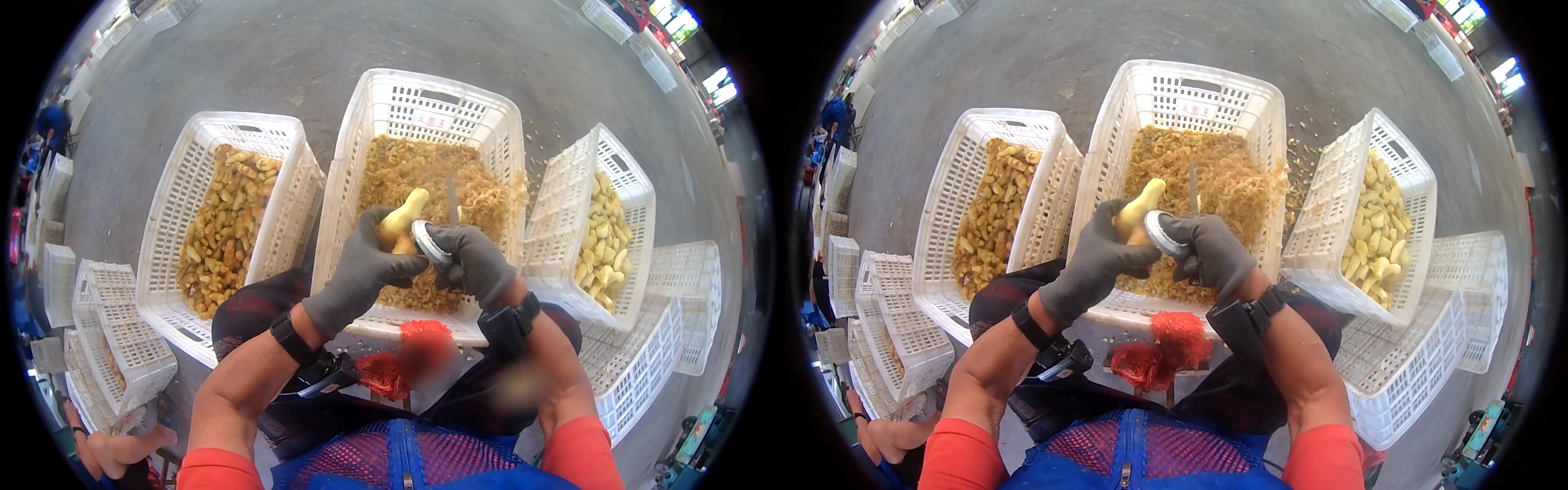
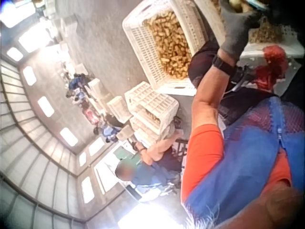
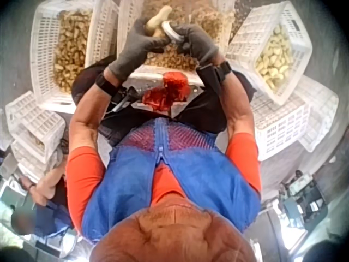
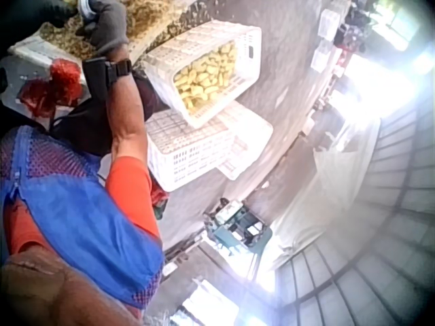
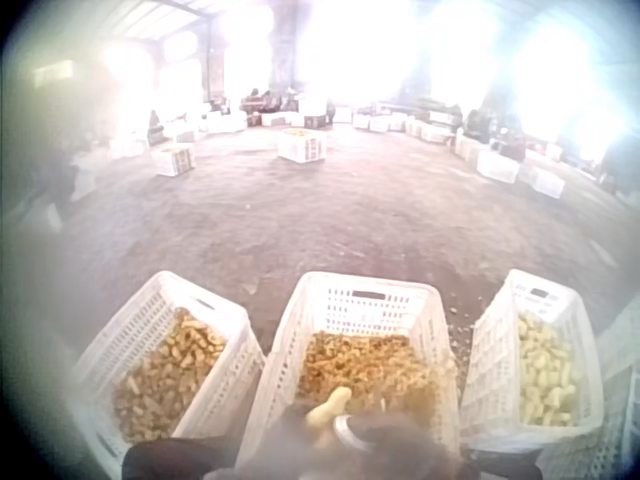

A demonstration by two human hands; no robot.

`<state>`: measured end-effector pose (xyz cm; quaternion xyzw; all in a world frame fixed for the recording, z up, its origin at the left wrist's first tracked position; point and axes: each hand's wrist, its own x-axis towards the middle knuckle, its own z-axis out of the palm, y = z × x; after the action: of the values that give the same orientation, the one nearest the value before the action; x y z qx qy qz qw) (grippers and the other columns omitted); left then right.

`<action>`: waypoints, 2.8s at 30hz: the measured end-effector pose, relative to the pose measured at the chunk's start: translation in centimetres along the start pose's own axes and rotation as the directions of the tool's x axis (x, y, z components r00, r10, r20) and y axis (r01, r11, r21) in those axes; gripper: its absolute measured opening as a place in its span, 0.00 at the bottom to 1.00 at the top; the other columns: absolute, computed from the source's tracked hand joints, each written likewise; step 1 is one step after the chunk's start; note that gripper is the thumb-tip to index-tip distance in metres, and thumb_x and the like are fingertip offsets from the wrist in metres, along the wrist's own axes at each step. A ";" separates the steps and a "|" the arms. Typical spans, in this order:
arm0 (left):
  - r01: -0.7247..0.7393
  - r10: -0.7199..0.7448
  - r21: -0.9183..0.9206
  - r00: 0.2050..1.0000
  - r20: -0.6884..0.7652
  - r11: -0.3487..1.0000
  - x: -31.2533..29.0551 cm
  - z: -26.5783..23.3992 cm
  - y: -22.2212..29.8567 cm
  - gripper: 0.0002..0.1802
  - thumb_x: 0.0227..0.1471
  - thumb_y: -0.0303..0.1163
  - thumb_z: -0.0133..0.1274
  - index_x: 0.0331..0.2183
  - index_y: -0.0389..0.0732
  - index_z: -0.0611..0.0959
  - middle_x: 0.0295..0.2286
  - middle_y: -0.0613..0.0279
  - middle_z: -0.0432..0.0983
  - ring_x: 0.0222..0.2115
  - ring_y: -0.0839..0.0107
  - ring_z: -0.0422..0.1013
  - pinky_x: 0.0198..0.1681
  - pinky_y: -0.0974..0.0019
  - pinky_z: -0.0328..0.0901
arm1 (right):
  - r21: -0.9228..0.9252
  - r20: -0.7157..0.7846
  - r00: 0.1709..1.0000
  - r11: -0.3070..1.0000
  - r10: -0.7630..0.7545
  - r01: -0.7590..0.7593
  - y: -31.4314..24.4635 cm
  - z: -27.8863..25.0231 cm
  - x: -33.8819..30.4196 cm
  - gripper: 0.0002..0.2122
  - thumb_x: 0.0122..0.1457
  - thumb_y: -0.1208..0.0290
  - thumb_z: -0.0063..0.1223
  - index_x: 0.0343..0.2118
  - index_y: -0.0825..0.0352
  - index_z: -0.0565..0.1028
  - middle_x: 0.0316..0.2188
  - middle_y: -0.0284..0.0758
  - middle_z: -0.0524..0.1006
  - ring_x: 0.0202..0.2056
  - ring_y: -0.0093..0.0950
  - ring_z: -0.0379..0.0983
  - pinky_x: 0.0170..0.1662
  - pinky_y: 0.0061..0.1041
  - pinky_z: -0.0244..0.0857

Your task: The person is peeling mangoes using a handheld peeler tool, dropping the skins into a plastic crate and placing the peeled fruit into a separate crate.

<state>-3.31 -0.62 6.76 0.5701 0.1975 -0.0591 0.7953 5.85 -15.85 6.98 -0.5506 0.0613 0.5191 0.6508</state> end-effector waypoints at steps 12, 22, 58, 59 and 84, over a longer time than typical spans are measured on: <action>0.074 -0.061 -0.141 0.994 0.096 0.987 1.1 -0.1 0.2 0.37 0.39 0.26 0.59 0.51 0.34 0.62 0.36 0.58 0.67 0.30 0.74 0.70 0.30 0.72 0.69 | 0.005 -0.144 0.976 0.987 -0.161 0.163 0.3 1.3 -1.0 0.12 0.57 0.64 0.47 0.35 0.69 0.73 0.21 0.32 0.72 0.14 0.20 0.67 0.14 0.15 0.60; 0.063 -0.070 0.066 0.992 0.108 0.996 0.4 0.0 0.7 0.38 0.36 0.23 0.59 0.50 0.32 0.62 0.31 0.58 0.68 0.25 0.76 0.70 0.26 0.75 0.68 | -0.633 -0.104 0.698 0.589 -0.708 0.503 -0.1 -1.0 0.8 0.09 0.50 0.69 0.56 0.31 0.69 0.74 0.17 0.34 0.74 0.16 0.24 0.69 0.17 0.26 0.61; 0.364 -0.346 0.001 0.885 0.311 0.931 -0.2 0.5 1.4 0.25 0.51 0.38 0.46 0.48 0.33 0.68 0.26 0.53 0.73 0.16 0.76 0.69 0.16 0.78 0.61 | -0.167 -0.274 0.883 0.923 -0.381 0.346 -1.1 -1.4 1.1 0.10 0.50 0.69 0.52 0.31 0.72 0.73 0.22 0.35 0.74 0.16 0.20 0.69 0.15 0.15 0.61; 0.349 -0.342 0.010 0.910 0.235 0.937 -0.3 0.7 1.5 0.25 0.51 0.37 0.48 0.49 0.33 0.68 0.26 0.54 0.73 0.17 0.76 0.69 0.17 0.78 0.62 | -0.196 -0.284 0.884 0.925 -0.371 0.325 -1.1 -1.3 1.1 0.09 0.50 0.70 0.52 0.30 0.72 0.73 0.21 0.35 0.74 0.16 0.20 0.69 0.14 0.15 0.60; 0.116 -0.140 0.430 0.990 0.025 0.895 -0.3 -0.8 0.9 0.17 0.37 0.31 0.55 0.33 0.32 0.80 0.17 0.65 0.71 0.15 0.81 0.65 0.18 0.77 0.60 | -0.581 -0.302 0.667 0.686 -0.681 0.437 -1.7 -3.1 -0.3 0.08 0.50 0.70 0.54 0.27 0.71 0.75 0.18 0.40 0.75 0.20 0.25 0.73 0.23 0.26 0.65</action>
<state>-3.48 0.43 7.39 0.7146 0.1948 -0.1687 0.6503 8.45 -18.17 7.07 -0.7926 -0.0767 0.1242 0.5920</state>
